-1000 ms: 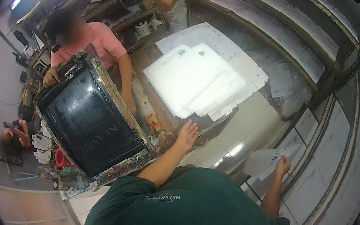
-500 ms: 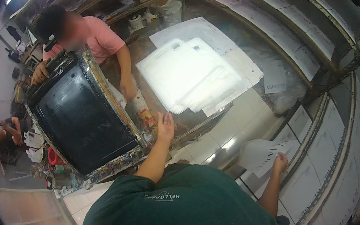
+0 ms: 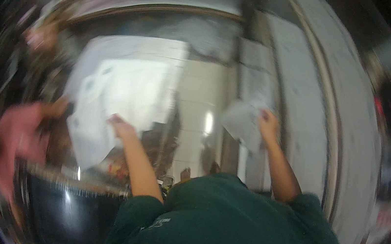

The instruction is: The person repeatedly picks up white printed sheets from a table and places them onto a metal rack. The sheets are handled one at a time and stacked in rows on the rack. The person moves back and forth between the table and the rack throughout the clip.

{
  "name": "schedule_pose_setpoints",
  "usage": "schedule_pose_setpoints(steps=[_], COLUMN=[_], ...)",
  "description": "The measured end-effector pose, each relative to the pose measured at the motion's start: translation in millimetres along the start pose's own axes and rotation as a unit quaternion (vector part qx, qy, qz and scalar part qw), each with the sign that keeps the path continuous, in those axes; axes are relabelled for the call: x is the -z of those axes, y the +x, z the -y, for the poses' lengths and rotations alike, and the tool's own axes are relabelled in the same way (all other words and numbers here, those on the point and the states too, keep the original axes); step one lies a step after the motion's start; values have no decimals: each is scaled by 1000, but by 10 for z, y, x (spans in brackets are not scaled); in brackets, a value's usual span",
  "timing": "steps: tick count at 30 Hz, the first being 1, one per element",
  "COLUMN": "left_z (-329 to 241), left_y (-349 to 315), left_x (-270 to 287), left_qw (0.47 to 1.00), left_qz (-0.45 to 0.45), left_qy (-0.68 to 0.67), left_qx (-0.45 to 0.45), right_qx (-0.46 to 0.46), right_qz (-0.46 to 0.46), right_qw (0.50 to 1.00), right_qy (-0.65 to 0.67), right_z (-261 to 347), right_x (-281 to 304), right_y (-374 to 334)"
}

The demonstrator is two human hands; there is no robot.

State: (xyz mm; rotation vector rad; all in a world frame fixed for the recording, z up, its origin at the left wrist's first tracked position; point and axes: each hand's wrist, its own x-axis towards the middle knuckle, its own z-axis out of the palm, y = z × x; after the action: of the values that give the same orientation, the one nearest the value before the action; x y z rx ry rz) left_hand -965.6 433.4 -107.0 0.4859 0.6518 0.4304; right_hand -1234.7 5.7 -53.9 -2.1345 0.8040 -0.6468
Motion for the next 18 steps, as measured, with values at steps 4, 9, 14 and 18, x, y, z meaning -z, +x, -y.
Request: schedule_pose_setpoints(steps=[4,9,14,18], left_z=[55,311,427,306], left_y=[-1146,-2299,-3105,-3401], left_x=[-672,-621,-113,471], left_qw=[996,960,929,909], left_qz=[65,247,298,343], left_qy=[65,107,161,166], left_qx=[8,78,150,168], right_qx=[-76,-176,-238,-260], right_qz=[-65,-97,-213,-250], right_qw=[994,978,942,924], right_qy=[42,58,-106,-129], right_z=[437,163,-122,-307], right_x=[72,750,1704,2412], right_y=[-432,-1411,-2636,-3769])
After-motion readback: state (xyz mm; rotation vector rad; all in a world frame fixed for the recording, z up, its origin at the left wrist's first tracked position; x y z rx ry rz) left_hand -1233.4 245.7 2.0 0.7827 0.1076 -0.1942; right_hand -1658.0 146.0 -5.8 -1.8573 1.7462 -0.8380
